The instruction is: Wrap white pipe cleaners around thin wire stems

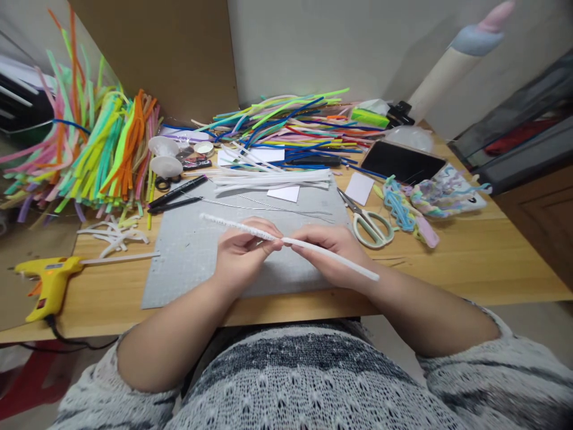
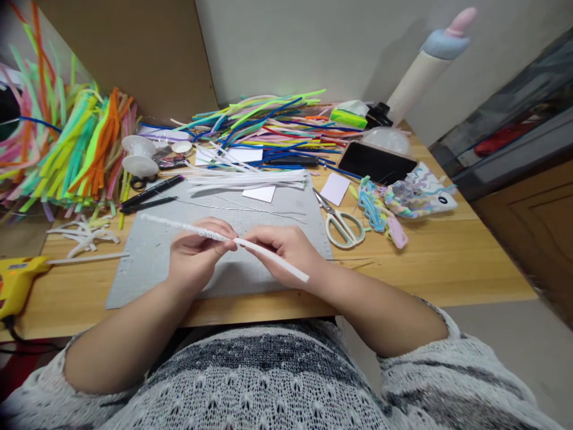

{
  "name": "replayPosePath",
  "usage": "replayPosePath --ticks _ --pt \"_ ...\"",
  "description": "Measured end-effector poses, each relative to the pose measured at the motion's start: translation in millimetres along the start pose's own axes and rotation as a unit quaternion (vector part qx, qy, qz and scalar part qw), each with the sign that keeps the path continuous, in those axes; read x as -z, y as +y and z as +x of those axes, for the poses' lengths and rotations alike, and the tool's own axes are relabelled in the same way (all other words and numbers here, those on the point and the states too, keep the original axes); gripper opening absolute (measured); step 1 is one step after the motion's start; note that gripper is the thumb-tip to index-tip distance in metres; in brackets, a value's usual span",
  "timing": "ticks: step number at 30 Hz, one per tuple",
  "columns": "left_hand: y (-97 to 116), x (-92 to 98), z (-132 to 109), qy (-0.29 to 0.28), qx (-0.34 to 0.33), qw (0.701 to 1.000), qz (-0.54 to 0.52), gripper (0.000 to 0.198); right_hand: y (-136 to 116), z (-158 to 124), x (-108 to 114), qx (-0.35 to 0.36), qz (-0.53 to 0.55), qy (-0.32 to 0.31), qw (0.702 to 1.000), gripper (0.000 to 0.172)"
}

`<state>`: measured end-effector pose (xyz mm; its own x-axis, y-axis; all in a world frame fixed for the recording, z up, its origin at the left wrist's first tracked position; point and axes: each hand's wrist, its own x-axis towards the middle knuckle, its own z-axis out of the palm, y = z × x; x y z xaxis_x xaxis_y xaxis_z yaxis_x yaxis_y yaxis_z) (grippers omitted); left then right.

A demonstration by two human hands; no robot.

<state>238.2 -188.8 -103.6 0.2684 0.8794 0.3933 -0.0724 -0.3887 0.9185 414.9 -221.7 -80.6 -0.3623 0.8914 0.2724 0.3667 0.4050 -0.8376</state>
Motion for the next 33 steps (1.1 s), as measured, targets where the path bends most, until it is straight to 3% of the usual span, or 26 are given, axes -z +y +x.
replayPosePath --ticks 3,5,9,15,21,27,30,33 --pt "1.0 0.0 1.1 0.013 0.005 1.000 -0.001 0.007 2.2 -2.7 -1.4 0.047 -0.059 0.026 0.997 0.019" --pt "0.4 0.9 3.3 -0.008 0.021 1.000 0.000 0.008 5.7 -4.4 -2.5 0.063 -0.087 0.037 0.994 0.020" --pt "-4.3 2.3 7.3 -0.070 0.079 0.994 -0.022 0.004 13.3 -5.2 -4.2 0.073 -0.124 0.033 0.989 0.021" --pt "-9.8 1.1 6.9 -0.089 0.126 0.984 -0.089 0.010 18.7 -4.2 -5.9 0.059 -0.108 0.031 0.992 0.021" --pt "-9.0 -0.3 5.3 -0.159 0.204 0.933 -0.250 0.021 16.5 -4.1 -7.9 0.044 -0.125 0.016 0.991 0.019" --pt "-12.1 -6.7 1.2 -0.121 0.228 0.940 -0.224 0.015 16.9 -5.0 -11.8 0.043 -0.157 0.007 0.987 0.019" --pt "-14.1 -6.4 1.1 -0.092 0.229 0.943 -0.224 0.022 19.0 -6.1 -10.3 0.045 -0.151 0.050 0.986 0.021" --pt "-12.2 -4.0 2.5 -0.114 0.233 0.935 -0.241 0.024 20.3 -7.6 -7.9 0.082 -0.194 0.084 0.974 0.025"
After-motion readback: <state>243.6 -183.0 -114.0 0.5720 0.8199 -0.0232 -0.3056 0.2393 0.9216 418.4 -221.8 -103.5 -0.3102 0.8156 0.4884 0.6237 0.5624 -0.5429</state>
